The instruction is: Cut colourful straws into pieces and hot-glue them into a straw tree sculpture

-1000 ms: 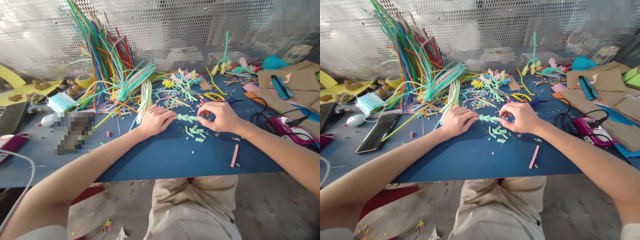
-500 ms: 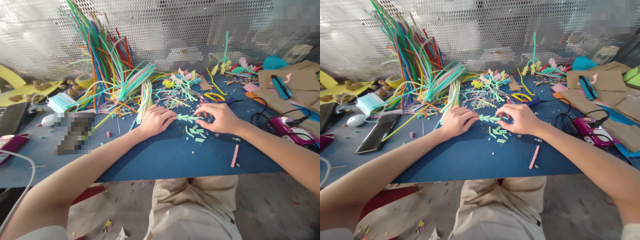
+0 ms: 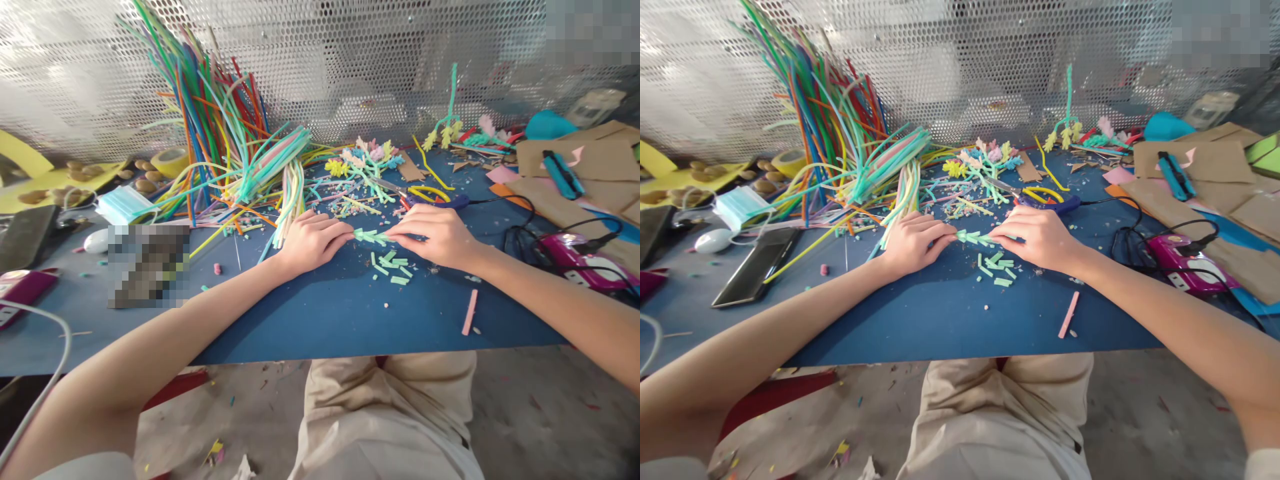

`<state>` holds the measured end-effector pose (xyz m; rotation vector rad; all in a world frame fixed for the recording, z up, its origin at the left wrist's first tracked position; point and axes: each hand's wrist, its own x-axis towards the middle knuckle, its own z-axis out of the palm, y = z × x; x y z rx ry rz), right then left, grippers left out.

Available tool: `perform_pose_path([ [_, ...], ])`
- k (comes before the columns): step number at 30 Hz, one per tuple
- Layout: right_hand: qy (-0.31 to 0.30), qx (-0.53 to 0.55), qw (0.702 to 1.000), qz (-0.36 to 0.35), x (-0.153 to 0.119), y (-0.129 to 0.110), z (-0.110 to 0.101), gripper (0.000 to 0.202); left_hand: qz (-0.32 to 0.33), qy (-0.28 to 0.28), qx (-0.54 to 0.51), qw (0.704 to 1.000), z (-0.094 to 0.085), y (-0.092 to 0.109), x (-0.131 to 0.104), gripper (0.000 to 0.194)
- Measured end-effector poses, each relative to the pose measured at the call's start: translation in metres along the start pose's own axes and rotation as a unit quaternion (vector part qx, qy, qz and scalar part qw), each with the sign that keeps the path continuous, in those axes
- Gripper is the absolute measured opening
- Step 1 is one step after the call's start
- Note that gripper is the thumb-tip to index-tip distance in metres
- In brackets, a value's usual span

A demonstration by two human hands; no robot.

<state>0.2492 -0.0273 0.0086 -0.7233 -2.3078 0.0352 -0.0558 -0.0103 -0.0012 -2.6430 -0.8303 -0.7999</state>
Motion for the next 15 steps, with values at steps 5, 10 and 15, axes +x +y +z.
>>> perform_pose_path([
  [5, -0.004, -0.027, 0.999, -0.022, -0.0029, 0.0041, 0.0014, 0.017, -0.001, -0.004, 0.003, 1.0, -0.0002, -0.0002, 0.0, 0.031],
  [10, -0.018, -0.041, 0.999, -0.021, -0.0026, 0.0033, 0.0013, 0.018, 0.013, 0.004, 0.012, 1.0, 0.0011, -0.0012, -0.0003, 0.029],
  [15, -0.007, -0.033, 0.999, 0.025, 0.0038, 0.0008, -0.0065, 0.017, 0.008, 0.017, 0.015, 1.0, 0.0032, -0.0016, -0.0018, 0.028],
])
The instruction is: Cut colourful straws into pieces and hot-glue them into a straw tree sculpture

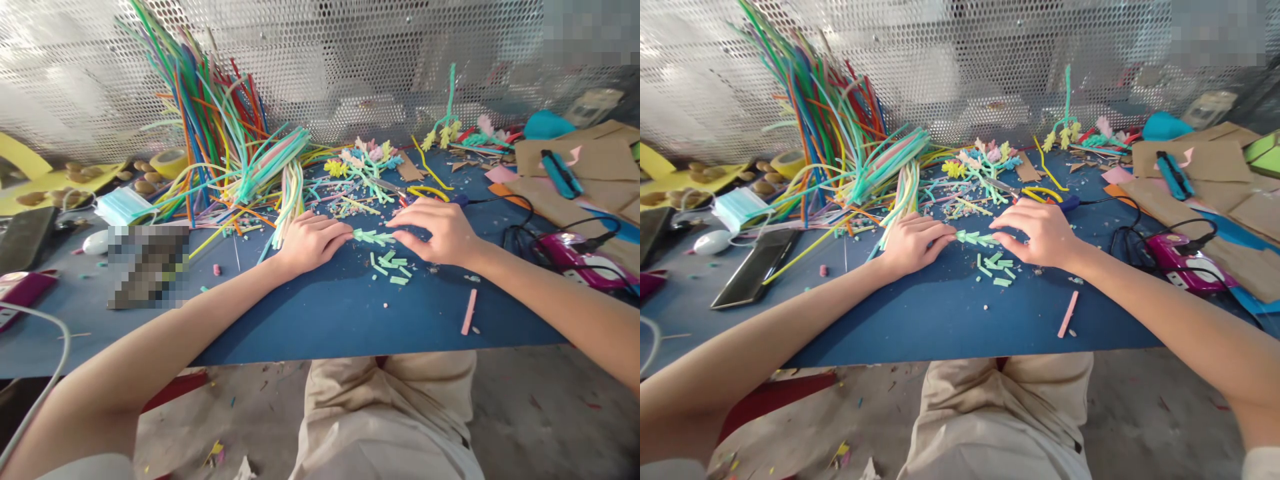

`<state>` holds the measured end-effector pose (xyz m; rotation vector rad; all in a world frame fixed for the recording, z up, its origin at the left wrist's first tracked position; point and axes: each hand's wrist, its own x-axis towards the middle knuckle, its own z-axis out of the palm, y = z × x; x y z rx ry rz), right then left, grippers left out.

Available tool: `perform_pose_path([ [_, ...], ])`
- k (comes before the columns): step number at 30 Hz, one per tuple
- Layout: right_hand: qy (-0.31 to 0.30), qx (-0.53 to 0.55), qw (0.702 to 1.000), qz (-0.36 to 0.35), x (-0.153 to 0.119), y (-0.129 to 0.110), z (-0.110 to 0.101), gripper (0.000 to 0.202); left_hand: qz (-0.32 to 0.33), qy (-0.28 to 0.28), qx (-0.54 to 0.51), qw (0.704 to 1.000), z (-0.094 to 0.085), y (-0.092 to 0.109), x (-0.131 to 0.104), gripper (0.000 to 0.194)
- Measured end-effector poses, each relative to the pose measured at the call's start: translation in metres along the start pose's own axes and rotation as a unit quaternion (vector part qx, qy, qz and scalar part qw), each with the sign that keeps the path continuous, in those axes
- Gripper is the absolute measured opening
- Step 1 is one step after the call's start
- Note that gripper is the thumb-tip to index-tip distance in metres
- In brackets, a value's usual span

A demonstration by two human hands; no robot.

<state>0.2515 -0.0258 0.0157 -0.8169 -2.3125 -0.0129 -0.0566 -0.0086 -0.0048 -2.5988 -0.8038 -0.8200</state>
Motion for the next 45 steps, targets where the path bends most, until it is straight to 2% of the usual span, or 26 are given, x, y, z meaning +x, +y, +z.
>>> perform_pose_path([
  [4, 0.015, -0.073, 0.993, 0.09, 0.002, 0.019, -0.011, 0.023, -0.027, -0.003, 0.003, 1.0, 0.001, 0.001, -0.001, 0.028],
  [9, -0.062, -0.173, 0.966, 0.18, -0.008, 0.065, -0.018, 0.044, -0.05, -0.017, -0.013, 0.999, -0.001, 0.004, -0.001, 0.027],
  [13, -0.126, -0.148, 0.962, 0.193, -0.013, 0.09, -0.02, 0.046, -0.038, -0.01, 0.0, 0.999, -0.001, 0.004, 0.0, 0.026],
  [24, -0.207, -0.187, 0.944, 0.177, -0.024, 0.105, -0.043, 0.047, -0.036, -0.006, 0.008, 0.999, -0.002, 0.002, 0.0, 0.027],
  [27, -0.227, -0.194, 0.939, 0.17, -0.025, 0.105, -0.045, 0.054, -0.034, 0.001, 0.019, 0.999, -0.002, 0.0, 0.0, 0.026],
  [30, -0.244, -0.205, 0.929, 0.19, -0.023, 0.099, -0.046, 0.059, -0.029, 0.003, 0.008, 1.0, -0.002, -0.001, 0.0, 0.026],
  [35, -0.204, -0.242, 0.919, 0.234, -0.013, 0.082, -0.047, 0.052, -0.034, 0.022, -0.022, 0.999, -0.002, 0.001, 0.0, 0.023],
  [41, -0.052, -0.208, 0.939, 0.269, -0.004, 0.063, -0.041, 0.05, -0.058, 0.007, -0.001, 0.998, 0.0, 0.001, -0.003, 0.025],
  [45, -0.004, -0.19, 0.945, 0.266, -0.004, 0.058, -0.035, 0.045, -0.069, -0.005, 0.002, 0.998, 0.0, 0.001, -0.004, 0.024],
])
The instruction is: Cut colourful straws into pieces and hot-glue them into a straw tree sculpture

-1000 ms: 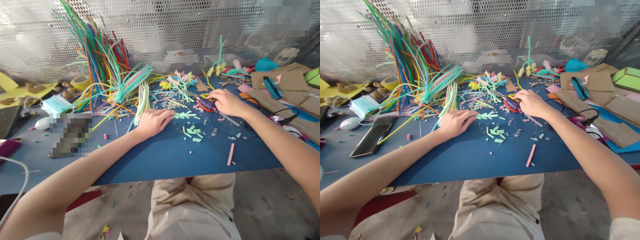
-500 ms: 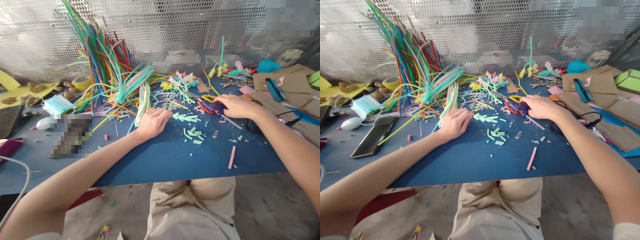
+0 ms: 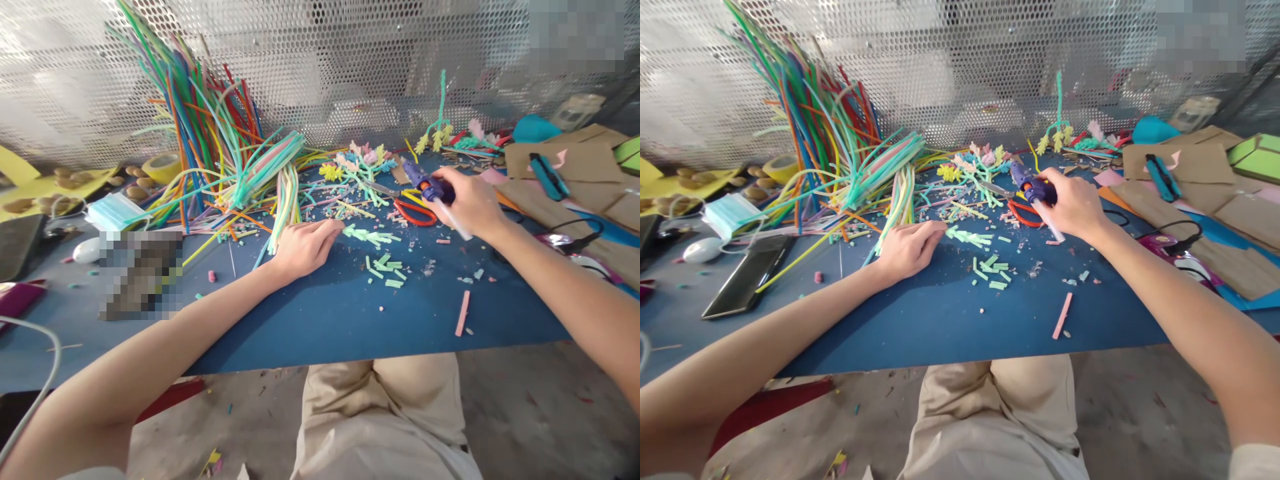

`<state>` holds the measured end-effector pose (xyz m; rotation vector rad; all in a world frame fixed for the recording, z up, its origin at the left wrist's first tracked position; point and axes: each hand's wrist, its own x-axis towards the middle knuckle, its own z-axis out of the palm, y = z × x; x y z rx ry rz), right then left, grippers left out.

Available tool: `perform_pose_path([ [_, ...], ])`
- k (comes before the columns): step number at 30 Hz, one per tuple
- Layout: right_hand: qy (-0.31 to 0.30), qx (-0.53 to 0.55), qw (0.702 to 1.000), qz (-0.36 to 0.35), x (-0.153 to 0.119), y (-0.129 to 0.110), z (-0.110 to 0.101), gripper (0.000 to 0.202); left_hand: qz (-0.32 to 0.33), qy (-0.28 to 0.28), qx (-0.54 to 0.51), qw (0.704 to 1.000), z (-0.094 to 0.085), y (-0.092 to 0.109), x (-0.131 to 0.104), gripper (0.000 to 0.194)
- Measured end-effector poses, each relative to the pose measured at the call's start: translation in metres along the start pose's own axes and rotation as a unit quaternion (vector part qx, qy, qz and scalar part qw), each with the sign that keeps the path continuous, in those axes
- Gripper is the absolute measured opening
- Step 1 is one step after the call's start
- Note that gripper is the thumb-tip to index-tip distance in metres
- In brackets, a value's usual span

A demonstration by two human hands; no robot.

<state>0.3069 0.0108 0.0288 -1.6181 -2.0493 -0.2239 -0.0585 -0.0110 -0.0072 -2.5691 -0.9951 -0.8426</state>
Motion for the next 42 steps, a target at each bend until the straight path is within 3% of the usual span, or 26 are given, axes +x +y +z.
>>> perform_pose_path([
  [8, 0.011, 0.003, 1.0, -0.005, -0.005, -0.012, -0.001, 0.046, -0.113, -0.083, -0.002, 0.99, -0.005, 0.007, 0.0, 0.04],
  [22, 0.032, 0.033, 0.997, -0.055, -0.009, -0.015, -0.001, 0.044, -0.05, -0.048, 0.013, 0.997, -0.006, 0.006, -0.002, 0.044],
  [28, 0.014, 0.018, 0.998, -0.059, -0.009, -0.018, -0.001, 0.047, -0.021, -0.033, 0.021, 0.999, -0.008, 0.007, -0.002, 0.042],
  [35, 0.03, 0.056, 0.993, -0.1, -0.011, -0.02, 0.004, 0.045, -0.027, -0.024, 0.025, 0.999, -0.007, 0.006, -0.002, 0.036],
  [39, 0.045, 0.063, 0.991, -0.113, -0.014, -0.025, 0.002, 0.042, -0.035, -0.04, 0.027, 0.998, -0.008, 0.008, -0.001, 0.035],
  [42, 0.074, 0.078, 0.986, -0.127, -0.016, -0.027, -0.001, 0.038, -0.043, -0.083, 0.047, 0.995, -0.008, 0.011, -0.001, 0.034],
])
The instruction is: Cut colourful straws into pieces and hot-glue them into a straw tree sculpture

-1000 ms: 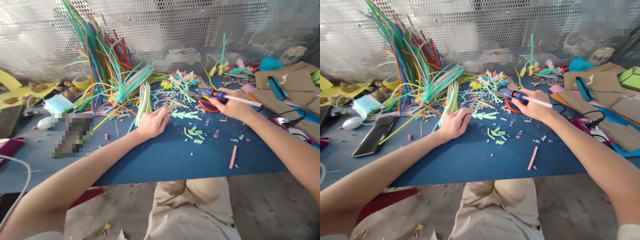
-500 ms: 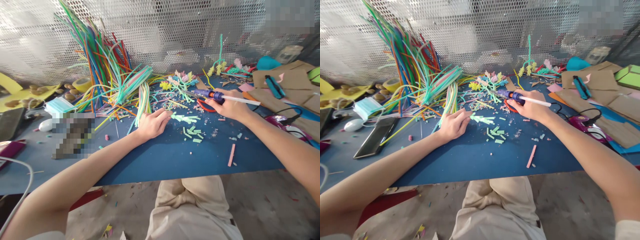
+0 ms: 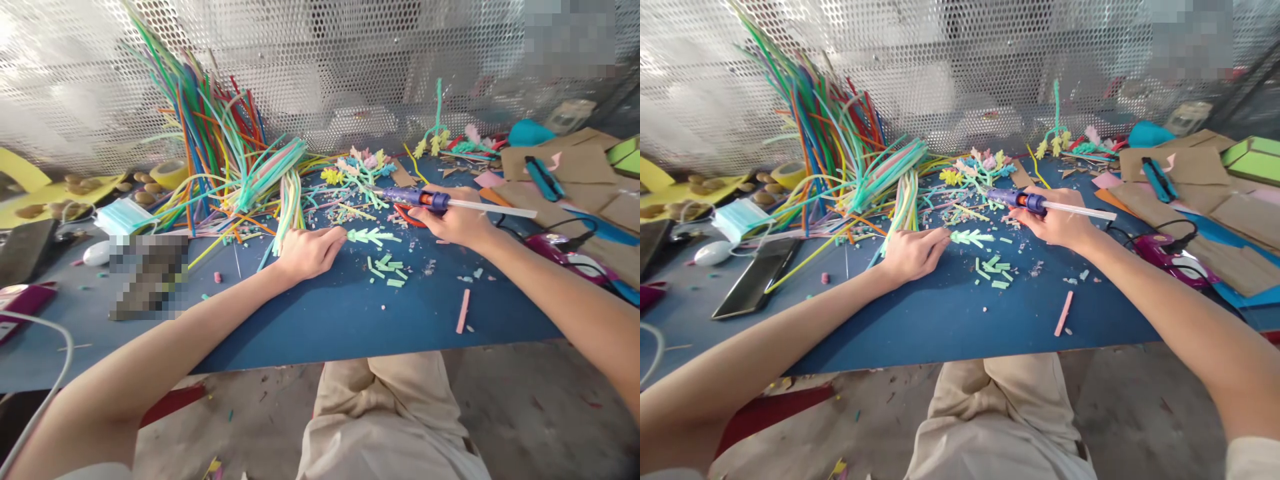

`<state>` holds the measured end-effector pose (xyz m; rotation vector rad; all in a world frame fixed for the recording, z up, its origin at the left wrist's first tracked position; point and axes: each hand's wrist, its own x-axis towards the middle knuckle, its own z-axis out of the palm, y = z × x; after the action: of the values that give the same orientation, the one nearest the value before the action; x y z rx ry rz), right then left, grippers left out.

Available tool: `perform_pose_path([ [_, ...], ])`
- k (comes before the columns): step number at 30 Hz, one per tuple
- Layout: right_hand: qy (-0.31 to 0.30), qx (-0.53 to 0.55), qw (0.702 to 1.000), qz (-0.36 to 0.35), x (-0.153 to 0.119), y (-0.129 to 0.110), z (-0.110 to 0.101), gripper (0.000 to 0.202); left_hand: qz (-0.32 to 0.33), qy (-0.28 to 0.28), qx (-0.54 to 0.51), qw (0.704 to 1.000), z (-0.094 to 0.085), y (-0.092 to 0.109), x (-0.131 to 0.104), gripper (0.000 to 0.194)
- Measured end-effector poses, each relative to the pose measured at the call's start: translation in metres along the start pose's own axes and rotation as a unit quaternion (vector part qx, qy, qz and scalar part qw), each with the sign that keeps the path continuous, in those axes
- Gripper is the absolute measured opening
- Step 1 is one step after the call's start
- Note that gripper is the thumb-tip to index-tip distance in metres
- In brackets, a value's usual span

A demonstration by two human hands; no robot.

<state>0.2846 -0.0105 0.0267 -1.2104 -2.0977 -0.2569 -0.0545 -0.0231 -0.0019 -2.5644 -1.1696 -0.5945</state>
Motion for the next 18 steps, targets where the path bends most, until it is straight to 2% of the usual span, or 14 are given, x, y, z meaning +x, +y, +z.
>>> perform_pose_path([
  [4, 0.039, 0.053, 0.997, -0.036, 0.0, 0.003, -0.002, 0.039, -0.028, -0.057, 0.019, 0.998, 0.0, 0.003, 0.002, 0.036],
  [9, 0.01, 0.104, 0.985, -0.134, 0.002, 0.014, -0.007, 0.036, -0.05, -0.116, 0.02, 0.992, -0.001, 0.002, 0.007, 0.043],
  [14, -0.098, 0.095, 0.987, -0.085, 0.0, 0.022, -0.009, 0.043, -0.06, -0.148, 0.013, 0.987, -0.002, 0.002, 0.009, 0.044],
  [18, -0.118, 0.075, 0.986, -0.093, -0.005, 0.022, -0.004, 0.041, -0.059, -0.151, 0.009, 0.987, -0.001, 0.002, 0.009, 0.044],
])
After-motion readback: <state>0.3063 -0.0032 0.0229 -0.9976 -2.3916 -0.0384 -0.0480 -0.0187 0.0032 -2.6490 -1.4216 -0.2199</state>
